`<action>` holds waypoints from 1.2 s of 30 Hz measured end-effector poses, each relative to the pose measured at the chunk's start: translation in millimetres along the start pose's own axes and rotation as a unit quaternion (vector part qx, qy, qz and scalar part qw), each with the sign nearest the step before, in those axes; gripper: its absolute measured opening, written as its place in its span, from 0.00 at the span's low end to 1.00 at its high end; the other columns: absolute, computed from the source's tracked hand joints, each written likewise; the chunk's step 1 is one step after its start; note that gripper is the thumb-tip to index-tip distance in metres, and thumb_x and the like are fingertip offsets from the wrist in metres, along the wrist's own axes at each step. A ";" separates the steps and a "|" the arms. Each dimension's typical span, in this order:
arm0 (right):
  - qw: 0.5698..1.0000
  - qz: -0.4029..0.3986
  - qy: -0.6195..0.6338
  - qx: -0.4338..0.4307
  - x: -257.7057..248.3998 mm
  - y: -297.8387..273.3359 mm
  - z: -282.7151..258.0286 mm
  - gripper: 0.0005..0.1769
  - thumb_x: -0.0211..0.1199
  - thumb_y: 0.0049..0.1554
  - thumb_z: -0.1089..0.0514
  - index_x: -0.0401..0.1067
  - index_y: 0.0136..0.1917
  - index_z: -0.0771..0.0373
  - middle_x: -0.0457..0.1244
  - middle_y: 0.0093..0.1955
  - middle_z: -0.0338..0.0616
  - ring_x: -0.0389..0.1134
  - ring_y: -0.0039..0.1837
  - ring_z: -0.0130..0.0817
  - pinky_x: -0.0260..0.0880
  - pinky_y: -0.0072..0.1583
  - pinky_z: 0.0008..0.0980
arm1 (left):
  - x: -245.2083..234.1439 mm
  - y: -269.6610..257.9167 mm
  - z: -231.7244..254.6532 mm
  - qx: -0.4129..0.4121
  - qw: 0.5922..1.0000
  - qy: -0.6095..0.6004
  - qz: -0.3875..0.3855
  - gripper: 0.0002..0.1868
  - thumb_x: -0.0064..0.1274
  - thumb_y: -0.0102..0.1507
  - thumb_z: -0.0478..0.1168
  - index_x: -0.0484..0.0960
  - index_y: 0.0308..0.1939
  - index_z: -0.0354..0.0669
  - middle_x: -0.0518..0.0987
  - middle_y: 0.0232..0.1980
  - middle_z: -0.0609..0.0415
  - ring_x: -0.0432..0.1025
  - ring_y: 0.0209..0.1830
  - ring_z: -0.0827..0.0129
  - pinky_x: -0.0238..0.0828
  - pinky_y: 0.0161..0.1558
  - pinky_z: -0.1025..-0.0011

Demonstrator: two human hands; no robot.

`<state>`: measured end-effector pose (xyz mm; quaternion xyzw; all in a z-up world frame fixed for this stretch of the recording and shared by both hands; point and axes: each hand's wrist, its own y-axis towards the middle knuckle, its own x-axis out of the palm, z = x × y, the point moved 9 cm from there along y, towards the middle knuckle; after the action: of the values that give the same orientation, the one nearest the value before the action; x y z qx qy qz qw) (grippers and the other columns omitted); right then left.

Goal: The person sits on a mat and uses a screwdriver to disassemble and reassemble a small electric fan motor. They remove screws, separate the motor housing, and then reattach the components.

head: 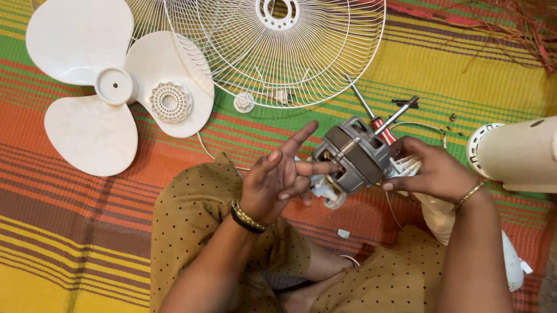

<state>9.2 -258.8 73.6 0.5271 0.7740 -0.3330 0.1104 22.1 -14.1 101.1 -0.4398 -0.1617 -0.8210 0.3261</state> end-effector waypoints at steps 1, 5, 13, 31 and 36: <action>1.000 -0.001 -0.025 -0.003 2.6 1.8 1.0 0.39 0.79 0.40 0.46 0.71 0.60 0.64 0.70 0.57 0.48 0.71 0.62 0.39 0.68 0.63 0.37 | -6.0 0.9 -2.8 0.000 1.000 0.004 0.019 0.54 0.45 0.68 0.63 0.37 0.85 0.37 0.77 0.62 0.26 0.53 0.16 0.83 0.75 0.35 0.75; 0.987 0.050 -0.141 -0.061 16.3 13.7 -6.4 0.46 0.80 0.35 0.37 0.72 0.58 0.65 0.67 0.56 0.54 0.68 0.60 0.49 0.67 0.61 0.43 | -32.9 3.5 -18.5 -0.018 0.994 0.024 0.101 0.49 0.43 0.68 0.61 0.44 0.84 0.38 0.79 0.59 0.28 0.52 0.14 0.83 0.72 0.29 0.76; 0.969 0.037 -0.234 0.067 41.9 43.3 20.9 0.45 0.78 0.33 0.29 0.76 0.54 0.62 0.68 0.57 0.50 0.68 0.62 0.49 0.67 0.63 0.45 | -87.9 5.9 -46.2 -0.091 0.962 0.087 0.242 0.46 0.42 0.65 0.61 0.48 0.81 0.43 0.81 0.56 0.31 0.51 0.13 0.82 0.72 0.25 0.76; 0.933 -0.019 -0.298 0.200 59.8 62.9 75.6 0.53 0.73 0.35 0.19 0.72 0.61 0.56 0.68 0.63 0.50 0.65 0.69 0.52 0.64 0.69 0.54 | -151.7 33.7 -92.4 -0.080 0.936 0.120 0.321 0.44 0.52 0.62 0.53 0.53 0.77 0.38 0.74 0.65 0.48 0.80 0.38 0.81 0.75 0.27 0.70; 0.949 0.094 -0.278 0.116 63.5 64.1 54.1 0.64 0.77 0.32 0.23 0.62 0.72 0.55 0.61 0.69 0.55 0.58 0.72 0.56 0.53 0.67 0.61 | -162.2 42.6 -92.4 -0.091 0.899 0.304 0.302 0.37 0.56 0.63 0.46 0.65 0.73 0.34 0.84 0.50 0.37 0.73 0.25 0.72 0.70 0.25 0.73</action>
<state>29.8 -231.6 -25.9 0.4929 0.6158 -0.5418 0.2903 59.0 -32.7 -85.9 -0.2244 0.1617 -0.7879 0.5501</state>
